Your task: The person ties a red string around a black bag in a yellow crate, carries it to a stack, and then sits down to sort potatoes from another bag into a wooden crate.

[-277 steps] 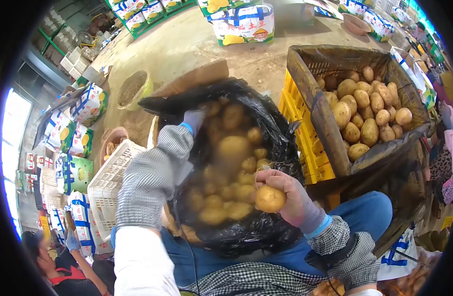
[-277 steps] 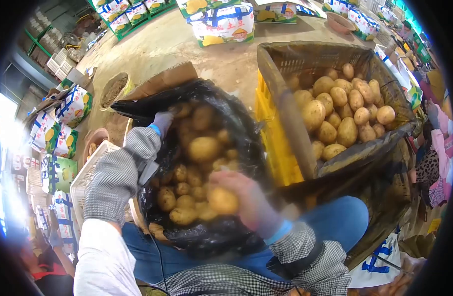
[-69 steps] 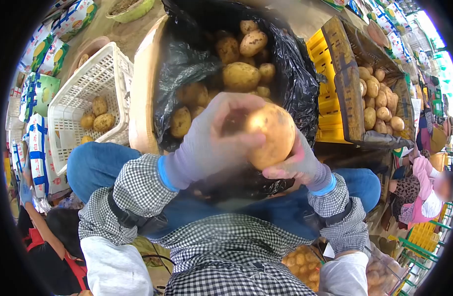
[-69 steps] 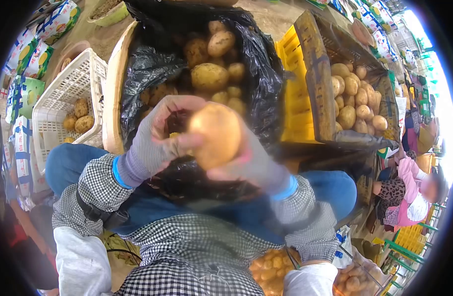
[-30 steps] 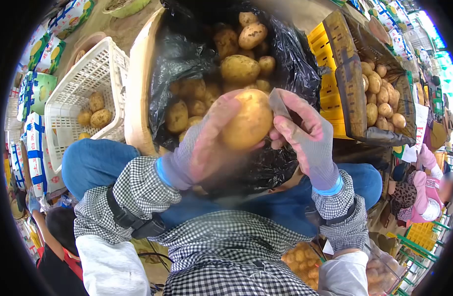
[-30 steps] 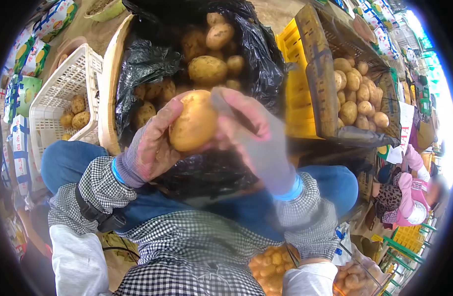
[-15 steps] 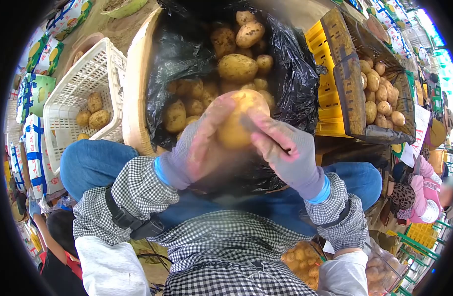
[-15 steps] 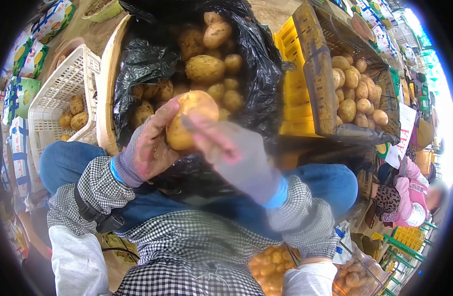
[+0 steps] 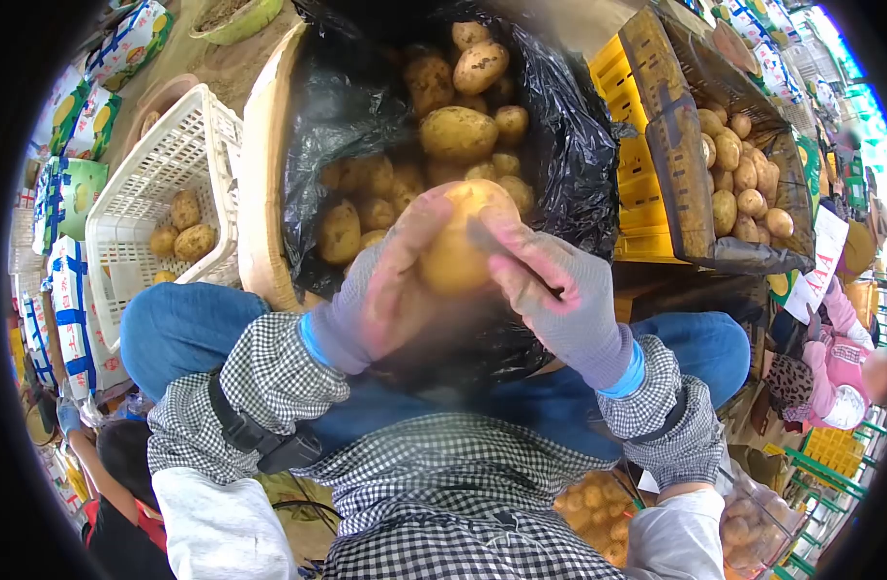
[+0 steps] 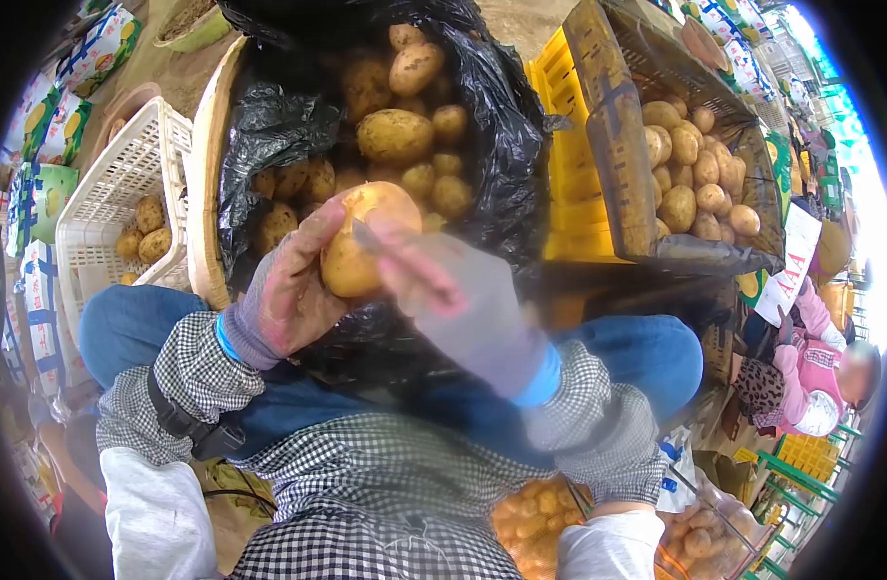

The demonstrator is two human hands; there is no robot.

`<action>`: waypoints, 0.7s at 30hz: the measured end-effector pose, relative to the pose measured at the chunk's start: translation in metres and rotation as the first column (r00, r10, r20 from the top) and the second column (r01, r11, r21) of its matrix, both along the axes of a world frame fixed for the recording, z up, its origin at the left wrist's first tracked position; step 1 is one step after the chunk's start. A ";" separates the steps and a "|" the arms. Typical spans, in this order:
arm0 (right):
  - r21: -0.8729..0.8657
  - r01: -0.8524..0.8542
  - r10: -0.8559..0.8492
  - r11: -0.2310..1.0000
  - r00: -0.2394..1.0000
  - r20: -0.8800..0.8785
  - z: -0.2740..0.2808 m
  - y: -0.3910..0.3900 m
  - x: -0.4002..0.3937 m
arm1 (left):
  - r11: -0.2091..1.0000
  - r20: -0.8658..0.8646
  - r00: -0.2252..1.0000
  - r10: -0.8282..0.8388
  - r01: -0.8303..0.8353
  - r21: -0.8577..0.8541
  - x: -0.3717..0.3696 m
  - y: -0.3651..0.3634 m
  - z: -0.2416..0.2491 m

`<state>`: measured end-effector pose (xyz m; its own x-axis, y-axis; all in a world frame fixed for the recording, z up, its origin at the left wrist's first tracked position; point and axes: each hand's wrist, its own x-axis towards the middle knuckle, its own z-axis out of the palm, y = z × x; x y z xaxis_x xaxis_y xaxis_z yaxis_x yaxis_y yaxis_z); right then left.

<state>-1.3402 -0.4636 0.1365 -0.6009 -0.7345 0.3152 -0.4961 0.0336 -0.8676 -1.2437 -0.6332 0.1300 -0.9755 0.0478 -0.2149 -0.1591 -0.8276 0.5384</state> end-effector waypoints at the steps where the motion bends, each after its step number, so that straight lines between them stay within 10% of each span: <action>1: 0.005 -0.032 0.033 0.999 0.989 -0.144 -0.001 0.000 0.000 | 0.999 0.013 1.000 0.006 -0.006 0.038 0.001 0.000 0.001; 4: 0.021 0.189 -0.185 0.982 0.918 0.350 0.004 -0.002 -0.004 | 0.996 0.087 0.996 0.032 -0.039 0.086 0.001 0.002 0.007; 9: 0.177 0.235 -0.293 0.956 0.731 0.616 0.025 0.000 -0.010 | 0.995 0.111 0.993 0.052 -0.061 0.083 -0.001 0.001 0.016; 14: -0.072 0.152 -0.093 0.986 0.850 0.519 0.028 -0.002 0.002 | 0.989 0.064 0.998 0.029 -0.038 0.144 0.001 -0.001 0.018; 18: -0.073 -0.041 0.048 0.996 0.994 0.098 0.004 -0.001 0.003 | 0.999 -0.008 0.999 0.034 -0.034 0.005 0.001 -0.001 0.013; 21: -0.129 0.086 -0.022 0.988 0.903 0.429 0.003 -0.007 0.004 | 0.996 0.035 0.997 0.063 -0.065 0.058 0.000 -0.002 0.016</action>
<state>-1.3357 -0.4703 0.1398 -0.7383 -0.6641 0.1182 -0.0796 -0.0883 -0.9929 -1.2439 -0.6350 0.1465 -0.9694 -0.0008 -0.2457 -0.1218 -0.8668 0.4835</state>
